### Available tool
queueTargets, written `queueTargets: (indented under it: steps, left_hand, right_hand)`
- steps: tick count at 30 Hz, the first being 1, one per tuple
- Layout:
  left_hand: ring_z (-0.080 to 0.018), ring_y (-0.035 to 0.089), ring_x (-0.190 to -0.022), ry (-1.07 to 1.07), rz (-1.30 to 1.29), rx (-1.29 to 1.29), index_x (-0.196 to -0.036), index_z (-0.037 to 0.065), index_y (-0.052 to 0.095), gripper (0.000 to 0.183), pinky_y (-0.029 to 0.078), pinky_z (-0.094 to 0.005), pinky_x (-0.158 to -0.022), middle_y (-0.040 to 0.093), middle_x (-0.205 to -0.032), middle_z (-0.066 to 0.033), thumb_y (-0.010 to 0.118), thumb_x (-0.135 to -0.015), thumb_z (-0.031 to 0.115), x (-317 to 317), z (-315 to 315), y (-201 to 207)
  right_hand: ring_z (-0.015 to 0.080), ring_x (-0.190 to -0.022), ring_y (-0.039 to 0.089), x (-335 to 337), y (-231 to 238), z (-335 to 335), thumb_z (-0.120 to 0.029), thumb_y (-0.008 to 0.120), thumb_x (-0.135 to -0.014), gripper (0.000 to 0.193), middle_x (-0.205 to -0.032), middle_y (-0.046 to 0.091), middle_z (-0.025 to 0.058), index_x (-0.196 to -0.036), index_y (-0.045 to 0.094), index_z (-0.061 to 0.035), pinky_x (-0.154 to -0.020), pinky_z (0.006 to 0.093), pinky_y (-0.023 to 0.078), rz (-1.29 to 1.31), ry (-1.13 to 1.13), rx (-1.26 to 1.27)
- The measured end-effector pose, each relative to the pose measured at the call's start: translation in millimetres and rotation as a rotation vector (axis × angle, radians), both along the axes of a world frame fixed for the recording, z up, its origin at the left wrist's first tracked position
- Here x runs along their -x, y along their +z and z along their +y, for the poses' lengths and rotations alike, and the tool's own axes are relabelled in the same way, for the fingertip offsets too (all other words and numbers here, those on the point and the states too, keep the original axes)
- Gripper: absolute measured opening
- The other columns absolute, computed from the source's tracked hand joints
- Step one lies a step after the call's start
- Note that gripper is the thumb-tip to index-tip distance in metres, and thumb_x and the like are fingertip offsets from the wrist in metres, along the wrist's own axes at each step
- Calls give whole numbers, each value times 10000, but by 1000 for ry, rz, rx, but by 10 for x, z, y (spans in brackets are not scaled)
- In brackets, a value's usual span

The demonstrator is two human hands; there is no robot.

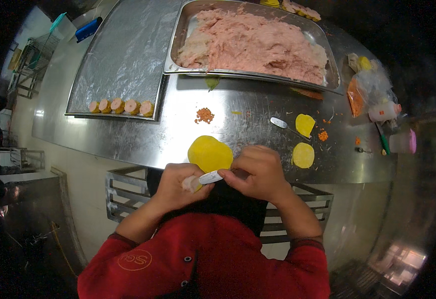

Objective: The person scoops pink minced meat onto yellow circular wrappers, folds them into small round parcels, and places them on a metal tray. The process is repeated multiple times with consistent hand motions.

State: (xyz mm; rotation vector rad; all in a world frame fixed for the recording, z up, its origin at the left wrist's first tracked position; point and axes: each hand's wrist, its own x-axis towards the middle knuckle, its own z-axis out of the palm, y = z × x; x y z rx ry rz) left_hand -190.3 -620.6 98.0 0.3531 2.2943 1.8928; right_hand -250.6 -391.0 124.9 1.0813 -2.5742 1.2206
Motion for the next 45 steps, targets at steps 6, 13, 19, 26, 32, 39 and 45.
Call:
queueTargets:
  steps: [6, 13, 19, 26, 32, 39, 45]
  left_hand:
    - [-184, 711, -699, -5, 66, 41, -878, 61, 740, 161, 545, -302, -636, 737, -801, -86, 860, -788, 120, 20, 51, -30]
    - [-264, 734, -698, -21, 66, 61, -906, 71, 740, 190, 571, -349, -648, 737, -803, -98, 864, -784, 148, 45, 46, 3]
    - [-223, 737, -916, 32, 58, 63, -963, 29, 720, 251, 566, -310, -760, 750, -1047, -142, 875, -769, 67, 59, 2, 10]
    - [-200, 737, -991, -18, 148, -53, -988, 48, 689, 295, 567, -301, -817, 756, -1087, -133, 859, -753, -1, 108, -5, -69]
    - [-227, 756, -780, -43, 10, 34, -926, 67, 723, 206, 575, -326, -708, 761, -870, -96, 861, -776, 97, -16, 7, 23]
    - [-257, 739, -714, 7, 32, 93, -865, 68, 732, 168, 562, -332, -644, 731, -799, -109, 860, -769, 118, -7, -16, 2]
    - [-287, 735, -722, 37, 139, 139, -885, 70, 727, 195, 568, -355, -642, 730, -809, -113, 864, -760, 127, 33, 15, -5]
  right_hand:
    - [238, -568, 610, -75, -68, -40, -203, 877, -779, 262, -651, 610, 55, -689, 667, -75, -550, 370, 464, -41, -6, 48]
    - [247, -566, 615, -114, -70, -50, -200, 865, -801, 274, -646, 605, 65, -691, 657, -60, -535, 362, 469, -28, -33, 28]
    - [176, -558, 594, -135, -159, 36, -143, 844, -833, 219, -666, 623, 75, -721, 694, -28, -530, 322, 462, -243, -273, 63]
    - [189, -597, 600, -175, -180, 169, -164, 855, -831, 199, -679, 636, 66, -758, 721, -35, -583, 322, 468, -286, -105, 128]
    - [245, -616, 628, -116, -222, -97, -202, 873, -804, 217, -681, 641, 64, -753, 715, -63, -610, 362, 481, -107, 45, 180]
    - [244, -594, 626, -120, -181, -41, -186, 862, -804, 216, -673, 635, 64, -735, 698, -64, -578, 367, 482, -76, -30, 101]
    - [237, -568, 610, -150, -118, -61, -186, 858, -812, 226, -655, 619, 61, -720, 692, -64, -533, 358, 466, -150, -103, 61]
